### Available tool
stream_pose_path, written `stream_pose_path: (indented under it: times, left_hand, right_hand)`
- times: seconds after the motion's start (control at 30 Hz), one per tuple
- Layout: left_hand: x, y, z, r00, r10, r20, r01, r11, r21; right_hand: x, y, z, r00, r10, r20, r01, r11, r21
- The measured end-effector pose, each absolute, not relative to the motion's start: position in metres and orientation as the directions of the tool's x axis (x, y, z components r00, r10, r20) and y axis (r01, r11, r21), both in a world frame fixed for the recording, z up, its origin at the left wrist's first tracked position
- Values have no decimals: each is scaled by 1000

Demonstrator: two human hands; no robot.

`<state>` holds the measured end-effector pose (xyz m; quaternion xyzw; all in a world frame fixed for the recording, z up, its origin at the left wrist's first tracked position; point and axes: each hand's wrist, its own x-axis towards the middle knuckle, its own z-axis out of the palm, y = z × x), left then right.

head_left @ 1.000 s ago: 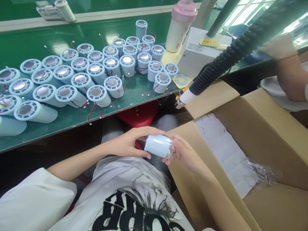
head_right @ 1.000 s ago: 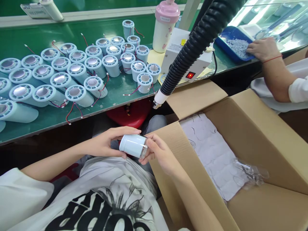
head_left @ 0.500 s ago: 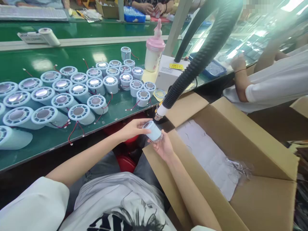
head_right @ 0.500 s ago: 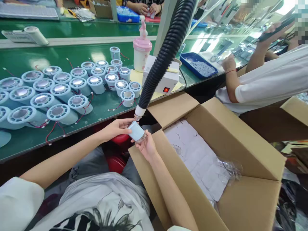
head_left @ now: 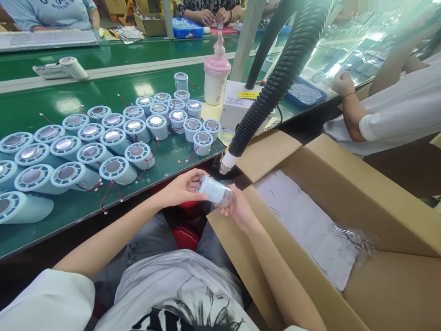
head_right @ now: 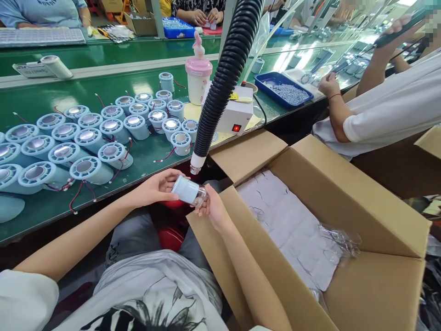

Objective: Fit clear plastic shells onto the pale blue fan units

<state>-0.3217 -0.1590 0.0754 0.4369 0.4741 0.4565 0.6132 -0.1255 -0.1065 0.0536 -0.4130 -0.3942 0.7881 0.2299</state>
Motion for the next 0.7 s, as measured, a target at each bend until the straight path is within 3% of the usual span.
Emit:
stream_pose_path:
  times: [0.13, 0.23, 0.3, 0.4, 0.5, 0.7]
  left_hand:
    - [-320, -177, 81, 46, 993, -112, -166, 118, 979]
    - [-313, -187, 82, -44, 995, -86, -192, 76, 978]
    - [-305, -191, 82, -67, 992, -105, -201, 89, 975]
    - [-292, -195, 81, -63, 988, -143, -187, 129, 974]
    - [-284, -203, 84, -78, 985, -153, -165, 138, 977]
    - [-288, -218, 91, -128, 988, -86, -50, 80, 996]
  right_hand:
    - [-93, -109, 69, -366, 861, -354, -30, -391, -920]
    - [-73, -128, 84, -313, 945, -90, 232, -16, -973]
    - [-74, -149, 91, -494, 868, 54, 469, 318, -824]
    - [-92, -176, 91, -701, 713, -3, 589, 577, -566]
    - [-104, -179, 86, -672, 740, -26, 664, 586, -465]
    - [-84, -158, 93, -393, 910, -128, 802, 272, -531]
